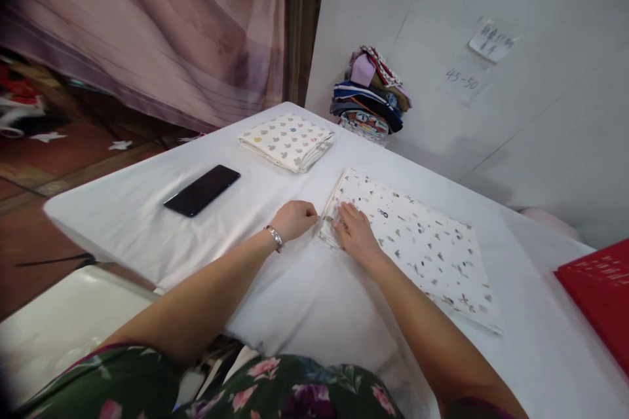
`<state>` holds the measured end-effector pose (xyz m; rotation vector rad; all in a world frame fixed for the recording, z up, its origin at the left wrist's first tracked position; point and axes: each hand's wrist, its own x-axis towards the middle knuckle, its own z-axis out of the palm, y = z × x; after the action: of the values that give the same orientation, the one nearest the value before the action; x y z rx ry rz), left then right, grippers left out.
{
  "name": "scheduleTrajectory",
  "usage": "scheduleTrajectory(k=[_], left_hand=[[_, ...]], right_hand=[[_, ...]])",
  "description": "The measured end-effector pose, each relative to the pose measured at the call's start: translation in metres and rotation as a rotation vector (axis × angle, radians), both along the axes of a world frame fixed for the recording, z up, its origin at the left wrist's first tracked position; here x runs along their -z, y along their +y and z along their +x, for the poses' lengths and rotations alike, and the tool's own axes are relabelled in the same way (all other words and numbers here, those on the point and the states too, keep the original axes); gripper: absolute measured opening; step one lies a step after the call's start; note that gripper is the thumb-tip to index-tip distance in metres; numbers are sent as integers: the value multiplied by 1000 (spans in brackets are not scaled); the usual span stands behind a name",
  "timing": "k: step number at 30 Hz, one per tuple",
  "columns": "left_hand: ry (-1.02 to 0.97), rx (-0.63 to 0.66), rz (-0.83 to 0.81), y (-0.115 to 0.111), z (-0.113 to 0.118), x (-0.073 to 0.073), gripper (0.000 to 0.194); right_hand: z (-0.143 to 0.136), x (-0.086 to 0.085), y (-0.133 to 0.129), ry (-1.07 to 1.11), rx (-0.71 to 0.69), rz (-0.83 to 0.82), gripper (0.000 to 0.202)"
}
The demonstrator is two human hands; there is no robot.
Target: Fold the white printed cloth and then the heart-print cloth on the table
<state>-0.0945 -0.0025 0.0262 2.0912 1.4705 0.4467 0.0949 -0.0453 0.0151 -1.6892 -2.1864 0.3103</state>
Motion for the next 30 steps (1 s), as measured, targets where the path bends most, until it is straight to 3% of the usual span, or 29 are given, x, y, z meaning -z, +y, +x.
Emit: scheduleTrajectory(k=[3, 6, 10, 14, 21, 30], left_hand=[[-77, 57, -84, 3, -5, -4, 21], [-99, 109, -184, 4, -8, -7, 24], [-89, 144, -317, 2, -9, -7, 26], [-104, 157, -374, 2, -10, -5, 19], [-180, 221, -329, 5, -10, -1, 16], [-176, 196, -223, 0, -4, 1, 25]], right_hand=[[-4, -3, -21, 65, -69, 160, 33], [-11, 0, -37, 23, -83, 210, 26], [-18, 6, -39, -13, -90, 230, 21], [-18, 9, -32, 98, -65, 193, 18], [-16, 11, -29, 412, 65, 79, 16], [-17, 12, -29, 543, 114, 37, 15]])
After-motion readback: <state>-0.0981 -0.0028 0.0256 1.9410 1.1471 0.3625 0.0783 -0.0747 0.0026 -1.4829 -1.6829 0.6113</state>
